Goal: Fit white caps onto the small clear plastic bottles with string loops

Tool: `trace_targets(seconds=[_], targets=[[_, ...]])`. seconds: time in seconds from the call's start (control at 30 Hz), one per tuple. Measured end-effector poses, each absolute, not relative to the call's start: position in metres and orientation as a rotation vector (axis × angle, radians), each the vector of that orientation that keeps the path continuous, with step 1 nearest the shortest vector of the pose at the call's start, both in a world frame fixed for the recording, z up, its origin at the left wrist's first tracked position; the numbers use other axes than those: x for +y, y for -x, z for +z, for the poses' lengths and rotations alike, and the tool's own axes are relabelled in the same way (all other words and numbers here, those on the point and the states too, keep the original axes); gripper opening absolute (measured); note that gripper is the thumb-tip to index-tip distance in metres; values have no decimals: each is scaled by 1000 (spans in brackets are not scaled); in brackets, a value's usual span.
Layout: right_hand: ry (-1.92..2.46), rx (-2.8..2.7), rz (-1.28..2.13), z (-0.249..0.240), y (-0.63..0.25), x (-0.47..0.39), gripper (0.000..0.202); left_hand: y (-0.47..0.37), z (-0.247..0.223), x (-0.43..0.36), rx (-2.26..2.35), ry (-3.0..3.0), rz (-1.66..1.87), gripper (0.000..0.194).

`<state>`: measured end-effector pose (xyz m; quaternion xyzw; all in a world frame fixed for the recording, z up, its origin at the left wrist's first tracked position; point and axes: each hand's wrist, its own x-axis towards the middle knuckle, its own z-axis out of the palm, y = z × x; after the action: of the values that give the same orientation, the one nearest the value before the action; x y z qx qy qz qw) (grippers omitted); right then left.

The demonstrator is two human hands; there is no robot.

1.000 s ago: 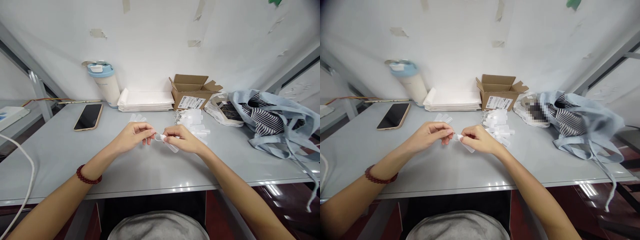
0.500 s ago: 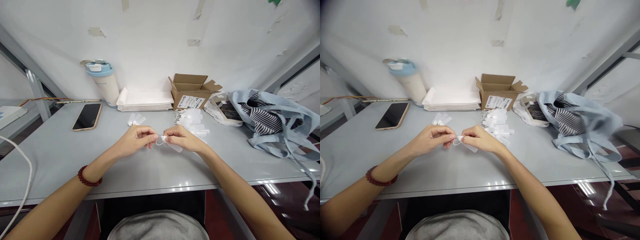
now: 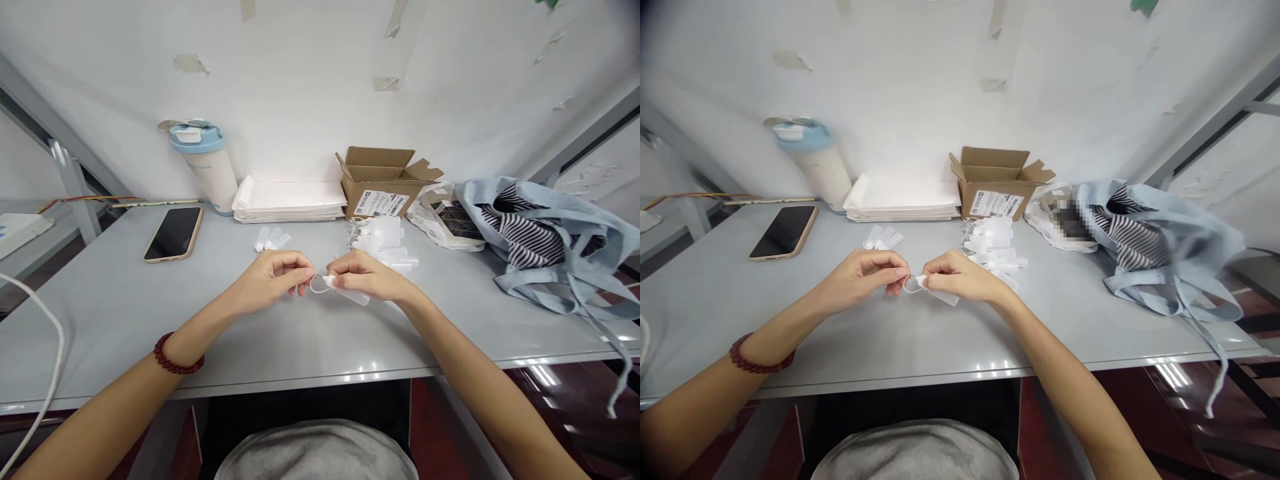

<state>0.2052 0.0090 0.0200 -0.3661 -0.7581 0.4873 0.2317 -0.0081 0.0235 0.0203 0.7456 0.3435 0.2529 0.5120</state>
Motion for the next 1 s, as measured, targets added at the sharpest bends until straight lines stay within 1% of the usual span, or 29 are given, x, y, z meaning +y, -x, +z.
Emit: trace_targets(seconds=[0.77,0.83,0.93,1.0], targets=[[1032,-2062,1353,11,-199,8,32,6,18,21,824,-1840,602,20],[1046,-2034,1312,10,-196,8,32,6,17,22,873,-1874,669,20],[1119,-1942,1237,8,-192,8,32,7,14,23,951,-1998,868,18],[1140,-1877,1219,7,-191,9,33,7,10,24,920,-2143,936,24]])
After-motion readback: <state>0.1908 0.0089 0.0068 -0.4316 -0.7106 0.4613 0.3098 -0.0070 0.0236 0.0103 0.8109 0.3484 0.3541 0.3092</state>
